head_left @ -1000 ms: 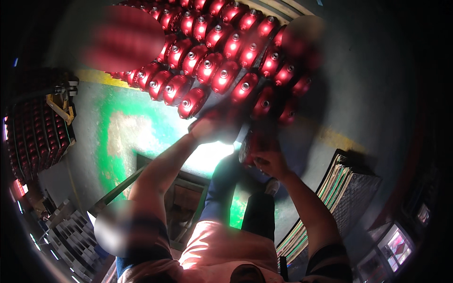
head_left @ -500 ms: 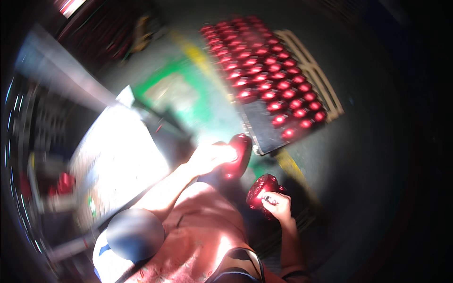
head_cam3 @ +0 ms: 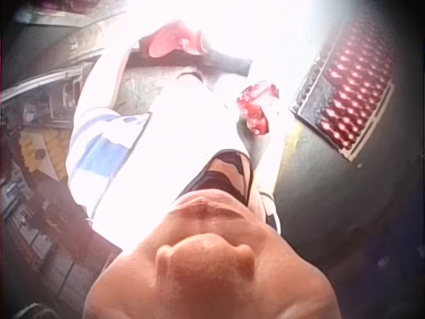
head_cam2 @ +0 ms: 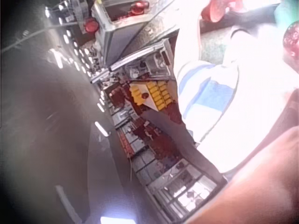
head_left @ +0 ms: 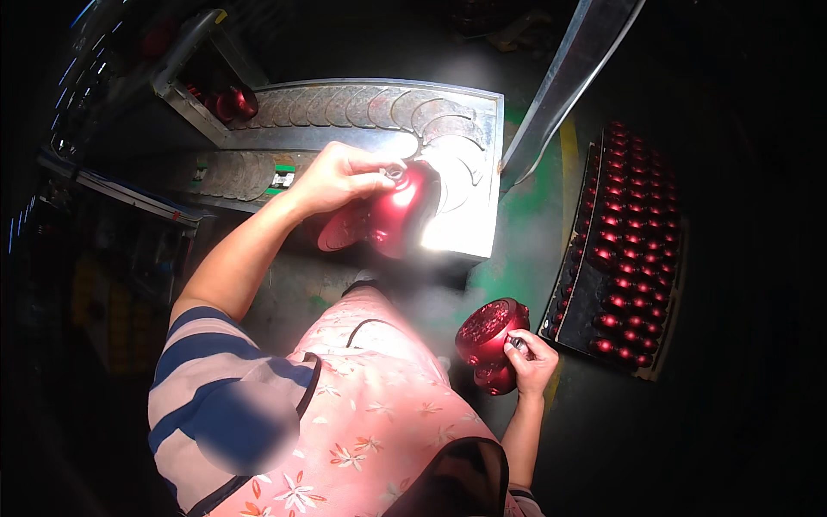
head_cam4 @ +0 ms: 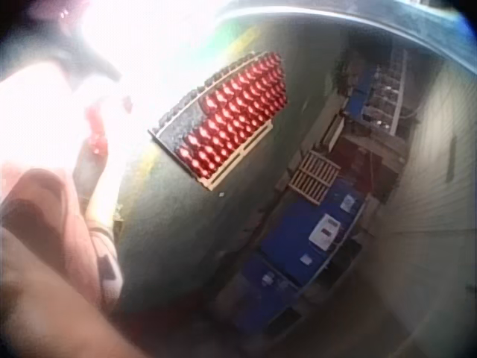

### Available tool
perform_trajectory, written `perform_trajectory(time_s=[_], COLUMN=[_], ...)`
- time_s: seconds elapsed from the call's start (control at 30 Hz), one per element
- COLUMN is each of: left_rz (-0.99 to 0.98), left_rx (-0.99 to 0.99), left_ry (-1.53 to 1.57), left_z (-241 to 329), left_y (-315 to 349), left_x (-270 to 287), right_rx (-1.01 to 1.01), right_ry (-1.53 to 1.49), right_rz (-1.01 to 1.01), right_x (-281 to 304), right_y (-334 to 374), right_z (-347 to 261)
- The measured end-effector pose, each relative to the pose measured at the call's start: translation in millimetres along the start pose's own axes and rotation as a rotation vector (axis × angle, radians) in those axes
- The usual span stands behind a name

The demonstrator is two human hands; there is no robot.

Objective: The person repeatedly picks up red plastic containers from a pallet and places them onto a conveyor belt. The containers are handled one at a time and arranged in rows on the belt.

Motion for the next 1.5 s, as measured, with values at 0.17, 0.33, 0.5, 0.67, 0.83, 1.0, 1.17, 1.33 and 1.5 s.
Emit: perform_trajectory(time_s=[0.17, 0.33, 0.5, 0.67, 0.83, 1.0, 1.17, 1.33, 1.5], left_rz=[0.212, 0.235, 0.21, 0.124, 0.065, 0.438, 0.471, 0.81, -0.082], left_rx=[-0.262, -0.246, -0.056, -0.008, -0.118, -0.184, 0.079, -0.14, -0.379], left_ry=[-0.196, -0.239, -0.362, -0.429, -0.416, -0.085, -0.077, 0.03, 0.428], left_z=[-56.0, -176.5, -248.7, -313.9, -374.2, -404.8, -380.7, -244.9, -118.3], left_y=[-153.0, -305.2, -439.0, -541.0, -588.6, -584.1, -544.5, -456.0, -327.3], left_x=[210.1, 332.8, 449.0, 479.9, 552.9, 615.2, 592.3, 450.2, 66.3], right_rx=[0.289, 0.261, 0.257, 0.28, 0.254, 0.188, 0.301, 0.569, 0.157], right_ry=[-0.112, 0.041, 0.352, 0.556, 0.362, 0.102, 0.024, -0.33, -0.076], right_rz=[-0.099, -0.247, -0.391, -0.607, -0.671, -0.52, -0.333, -0.38, -0.09], right_x=[-248.1, -496.0, -714.9, -823.2, -888.9, -895.7, -842.7, -614.4, -267.8], right_y=[-167.5, -325.6, -450.3, -548.0, -593.3, -606.1, -572.5, -460.5, -336.7], right_z=[-81.6, -157.7, -184.2, -158.2, -135.3, -123.5, -156.3, -146.0, -9.9])
Point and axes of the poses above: each hand's wrist, its own y-axis away from the middle knuckle, its own x-axis out of the back of the hand, z = x × y, the point moved 1 cm from there along -y, towards the middle knuckle, and after that the axes turned 12 degrees about z, right-handed, at the moved point
